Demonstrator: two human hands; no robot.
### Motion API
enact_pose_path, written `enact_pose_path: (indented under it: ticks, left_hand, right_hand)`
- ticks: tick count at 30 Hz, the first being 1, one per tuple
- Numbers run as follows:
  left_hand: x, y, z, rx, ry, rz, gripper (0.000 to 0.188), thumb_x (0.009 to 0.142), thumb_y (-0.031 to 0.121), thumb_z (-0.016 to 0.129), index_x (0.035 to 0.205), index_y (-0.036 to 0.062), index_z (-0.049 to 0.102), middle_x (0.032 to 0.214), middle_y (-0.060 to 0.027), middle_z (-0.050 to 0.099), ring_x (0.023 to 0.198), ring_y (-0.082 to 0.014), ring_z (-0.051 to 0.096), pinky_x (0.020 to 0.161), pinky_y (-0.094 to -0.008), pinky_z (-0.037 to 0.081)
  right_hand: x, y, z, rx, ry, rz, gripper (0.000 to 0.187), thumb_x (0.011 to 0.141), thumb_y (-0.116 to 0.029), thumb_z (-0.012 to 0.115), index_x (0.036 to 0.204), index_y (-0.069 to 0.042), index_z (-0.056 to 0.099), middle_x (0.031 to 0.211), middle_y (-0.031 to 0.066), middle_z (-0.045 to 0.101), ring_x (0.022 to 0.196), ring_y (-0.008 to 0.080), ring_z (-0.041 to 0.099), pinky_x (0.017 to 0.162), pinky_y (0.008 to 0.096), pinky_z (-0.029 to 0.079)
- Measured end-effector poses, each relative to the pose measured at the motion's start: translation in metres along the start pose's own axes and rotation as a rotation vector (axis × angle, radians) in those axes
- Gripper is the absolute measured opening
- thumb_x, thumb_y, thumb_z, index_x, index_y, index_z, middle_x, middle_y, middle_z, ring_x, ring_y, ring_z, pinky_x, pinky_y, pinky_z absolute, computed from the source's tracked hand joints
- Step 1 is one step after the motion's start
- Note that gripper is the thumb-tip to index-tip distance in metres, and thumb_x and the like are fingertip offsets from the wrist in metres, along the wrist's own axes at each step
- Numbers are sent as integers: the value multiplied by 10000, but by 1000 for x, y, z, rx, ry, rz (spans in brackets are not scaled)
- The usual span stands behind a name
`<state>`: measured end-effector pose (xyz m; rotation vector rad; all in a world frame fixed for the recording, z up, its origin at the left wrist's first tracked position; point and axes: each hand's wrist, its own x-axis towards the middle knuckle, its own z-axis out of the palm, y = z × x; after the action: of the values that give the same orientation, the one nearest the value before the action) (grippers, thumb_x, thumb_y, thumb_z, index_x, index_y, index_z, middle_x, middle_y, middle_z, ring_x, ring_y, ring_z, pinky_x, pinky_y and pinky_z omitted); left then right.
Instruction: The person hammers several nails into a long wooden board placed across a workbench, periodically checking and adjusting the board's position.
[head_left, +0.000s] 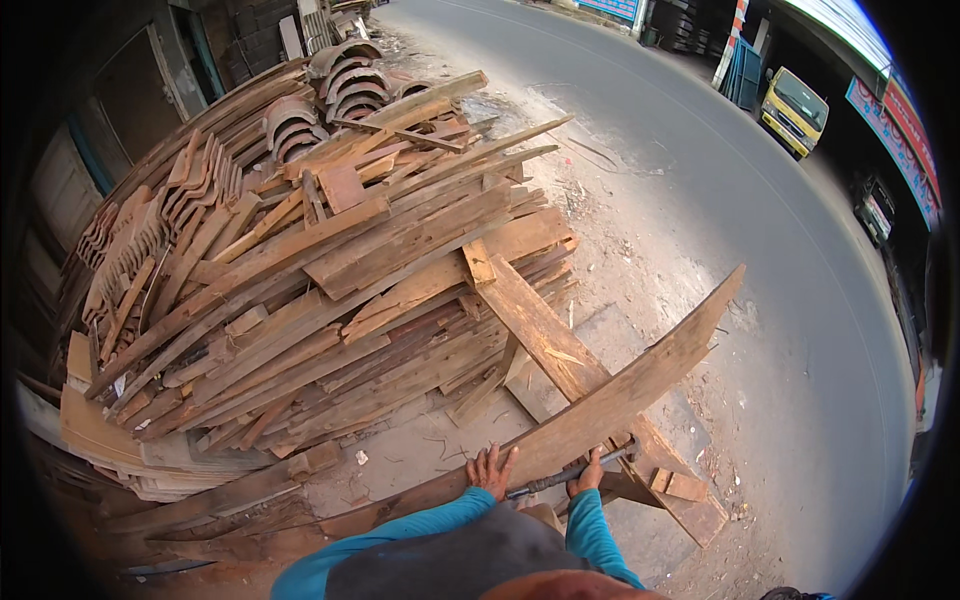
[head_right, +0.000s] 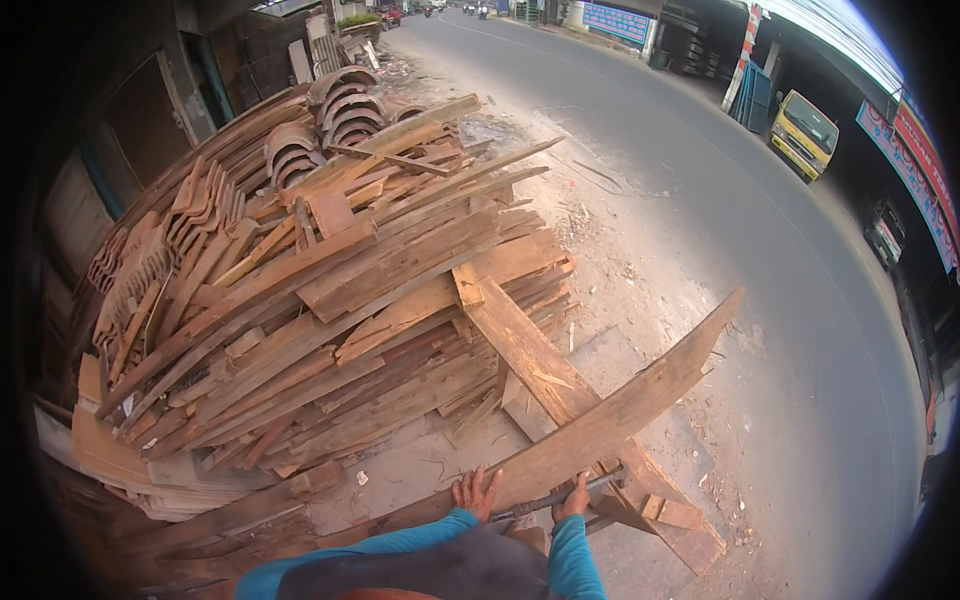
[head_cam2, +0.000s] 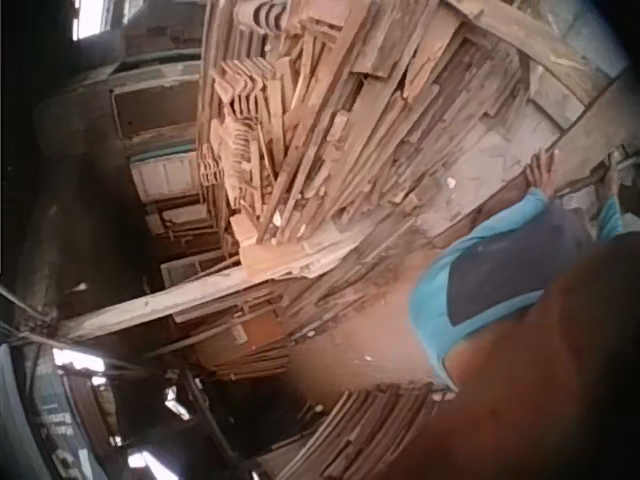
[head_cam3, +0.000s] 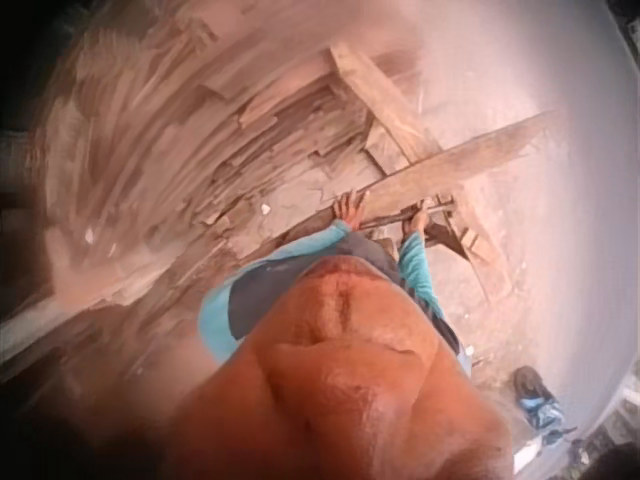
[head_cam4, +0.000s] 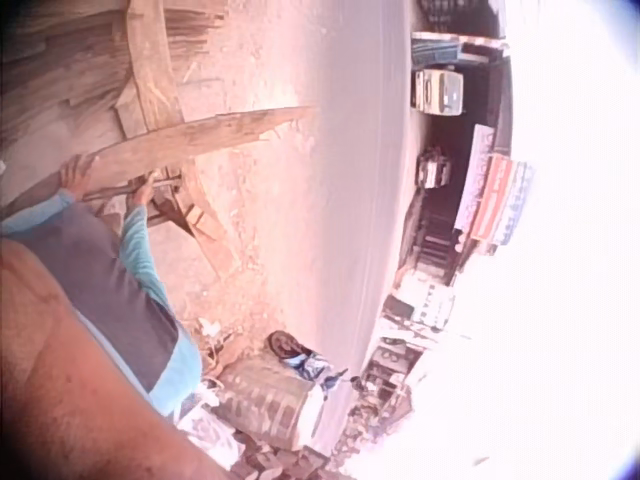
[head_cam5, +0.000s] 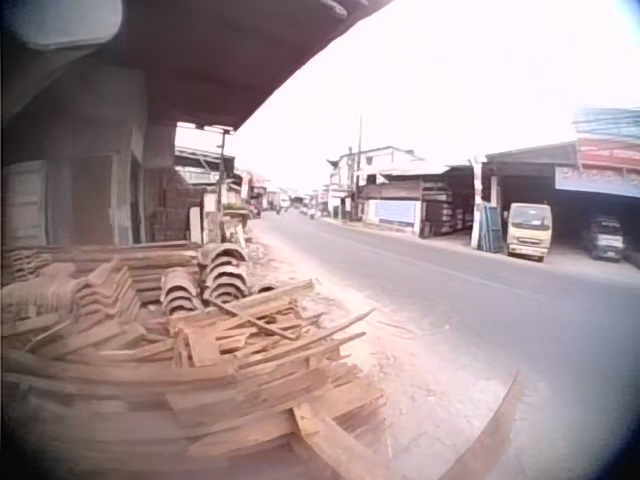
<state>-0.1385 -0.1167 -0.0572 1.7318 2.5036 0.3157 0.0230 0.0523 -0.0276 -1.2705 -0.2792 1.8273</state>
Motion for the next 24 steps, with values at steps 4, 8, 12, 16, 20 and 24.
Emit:
enact_pose_path:
  ticks: [4,8,12,16,20,24]
  left_hand:
    - [9,5,-10,-101,-204,-30,1134,733,158,776,1600,377,78,1607,-199,127,1368,-490,277,1040,-669,215]
    - [16,13,-55,-193,-359,-52,1211,693,176,823,1598,392,48,1585,-195,152,1345,-481,299,1021,-665,230]
    - [12,8,-42,-128,-323,-49,1267,658,234,864,1595,413,30,1577,-184,153,1329,-469,314,1001,-662,248]
    - [17,6,-31,-124,-369,-92,1314,617,308,890,1591,432,17,1579,-166,152,1309,-464,331,991,-668,260]
    - [32,0,-77,-205,-564,-73,1389,543,452,912,1591,435,2,1576,-165,176,1350,-453,301,1039,-640,245]
    - [56,-25,-112,-308,-680,-16,1415,533,435,900,1586,438,-45,1595,-166,160,1353,-468,325,1046,-641,298]
  right_hand:
    - [9,-4,-9,41,-69,30,719,954,-586,576,1445,-82,428,1392,207,531,1247,374,538,1036,505,437]
    - [13,-5,-17,56,-97,58,715,961,-580,567,1440,-69,431,1401,215,524,1257,380,532,1067,498,418]
    - [15,-3,-16,40,-84,55,688,967,-561,573,1418,-56,454,1375,192,549,1228,360,553,1025,469,452]
    - [7,-7,-8,31,-61,35,618,973,-525,590,1365,-56,499,1285,155,604,1134,334,596,925,446,498]
    - [6,-12,-15,9,-115,42,567,973,-500,609,1320,-60,525,1200,139,628,1037,309,611,804,421,501]
    - [-12,-19,0,-121,-35,40,523,968,-467,634,1283,-63,531,1146,122,625,963,274,594,713,382,467]
